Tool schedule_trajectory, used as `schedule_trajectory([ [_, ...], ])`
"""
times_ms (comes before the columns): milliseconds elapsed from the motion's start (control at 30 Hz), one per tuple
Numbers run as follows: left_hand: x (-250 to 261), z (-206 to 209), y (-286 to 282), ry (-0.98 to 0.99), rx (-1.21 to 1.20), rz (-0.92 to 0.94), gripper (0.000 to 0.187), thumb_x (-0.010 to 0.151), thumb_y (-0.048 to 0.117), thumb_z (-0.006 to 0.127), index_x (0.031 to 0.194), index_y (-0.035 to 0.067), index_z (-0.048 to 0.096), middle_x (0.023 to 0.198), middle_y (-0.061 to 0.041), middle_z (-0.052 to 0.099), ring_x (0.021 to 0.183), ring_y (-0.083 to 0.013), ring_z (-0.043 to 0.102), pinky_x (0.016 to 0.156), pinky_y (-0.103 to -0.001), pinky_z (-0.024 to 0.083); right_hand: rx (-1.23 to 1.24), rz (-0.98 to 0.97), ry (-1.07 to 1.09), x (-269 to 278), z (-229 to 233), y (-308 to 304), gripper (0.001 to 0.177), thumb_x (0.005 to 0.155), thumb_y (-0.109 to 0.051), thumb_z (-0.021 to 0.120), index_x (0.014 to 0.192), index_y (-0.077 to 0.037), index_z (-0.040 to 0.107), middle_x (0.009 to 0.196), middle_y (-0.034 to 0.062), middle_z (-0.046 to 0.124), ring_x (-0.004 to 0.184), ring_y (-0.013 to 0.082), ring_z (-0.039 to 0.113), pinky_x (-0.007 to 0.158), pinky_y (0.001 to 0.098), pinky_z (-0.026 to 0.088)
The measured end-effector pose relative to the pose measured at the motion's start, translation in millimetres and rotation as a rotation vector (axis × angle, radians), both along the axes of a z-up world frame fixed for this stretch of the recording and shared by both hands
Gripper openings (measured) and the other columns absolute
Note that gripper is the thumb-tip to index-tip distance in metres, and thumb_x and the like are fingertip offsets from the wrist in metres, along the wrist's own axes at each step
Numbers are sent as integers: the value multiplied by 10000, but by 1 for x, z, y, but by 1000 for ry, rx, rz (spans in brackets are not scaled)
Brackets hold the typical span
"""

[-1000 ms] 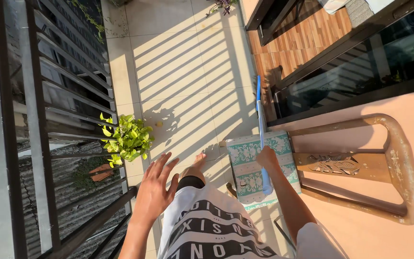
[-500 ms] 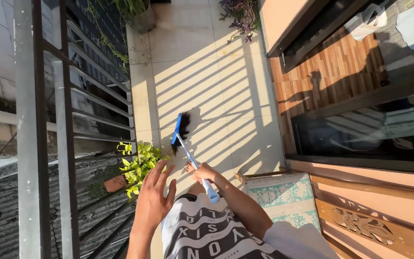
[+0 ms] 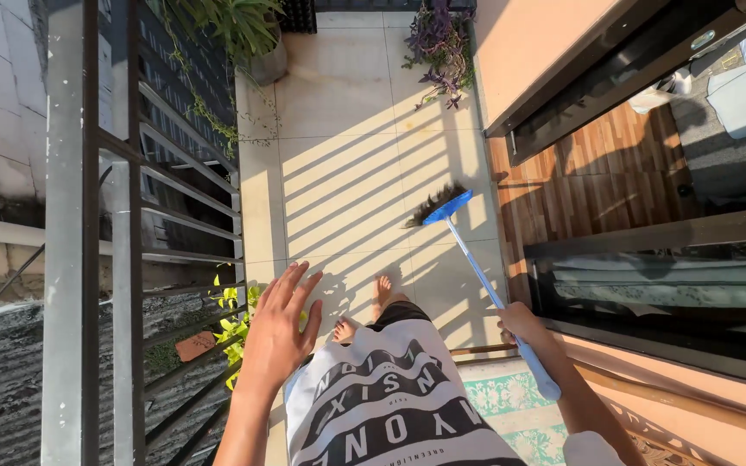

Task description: Sweeping the floor inside a house and on a balcony using a broom.

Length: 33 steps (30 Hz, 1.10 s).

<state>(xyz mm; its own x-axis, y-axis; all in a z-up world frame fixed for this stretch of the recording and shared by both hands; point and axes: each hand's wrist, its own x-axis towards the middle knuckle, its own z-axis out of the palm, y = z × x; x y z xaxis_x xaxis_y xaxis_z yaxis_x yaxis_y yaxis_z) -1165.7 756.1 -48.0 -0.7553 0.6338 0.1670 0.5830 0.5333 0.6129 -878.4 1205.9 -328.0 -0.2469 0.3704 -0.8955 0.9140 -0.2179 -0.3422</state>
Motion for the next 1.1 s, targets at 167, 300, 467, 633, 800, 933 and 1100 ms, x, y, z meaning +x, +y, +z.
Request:
schedule_trajectory([
  [167,-25,-3,11,-7,-29,46,415,911,143,641,1318,64,617,1394,-179,593,1338,-374,534,1119,-493,405,452,612,-162,-49,-79,32,288,876,-166,629,900,105,727,761,224,702,691,347,691,589,444,541],
  [300,-54,-13,33,-28,-58,65,423,906,135,644,1321,57,609,1388,-183,596,1332,-381,533,1122,-496,407,459,816,-162,-122,-152,-14,267,820,-180,629,851,65,732,860,256,747,868,407,758,767,450,619],
  [467,-106,-13,83,-62,-110,80,426,896,134,654,1312,52,606,1379,-187,595,1333,-383,530,1095,-498,414,350,1120,175,-253,-113,-120,554,841,-133,604,1297,89,379,1317,282,447,1029,418,699,870,458,571],
  [633,-156,-2,138,-66,-120,103,431,886,123,661,1307,44,613,1393,-206,585,1339,-392,521,1093,-504,411,46,925,202,-394,-78,-128,605,915,-183,602,1364,139,354,1257,283,446,846,365,675,747,472,563],
  [800,-199,2,186,-79,-120,108,409,886,129,676,1287,65,630,1387,-169,602,1332,-381,542,1090,-487,429,-76,960,326,-401,-109,-76,239,991,-270,612,911,-51,665,551,84,608,480,182,620,595,168,347],
  [933,-220,-5,214,-55,-80,91,428,911,115,663,1334,68,622,1402,-173,592,1335,-386,545,1095,-478,442,-260,633,217,-363,-13,24,195,993,-221,606,938,-35,599,574,52,556,446,167,573,399,344,474],
  [1100,-237,-16,234,-88,-90,66,429,885,127,666,1309,76,621,1408,-154,600,1316,-362,557,1081,-485,440,153,603,19,-317,25,114,312,957,-233,589,1042,61,649,611,166,639,463,277,629,436,412,505],
])
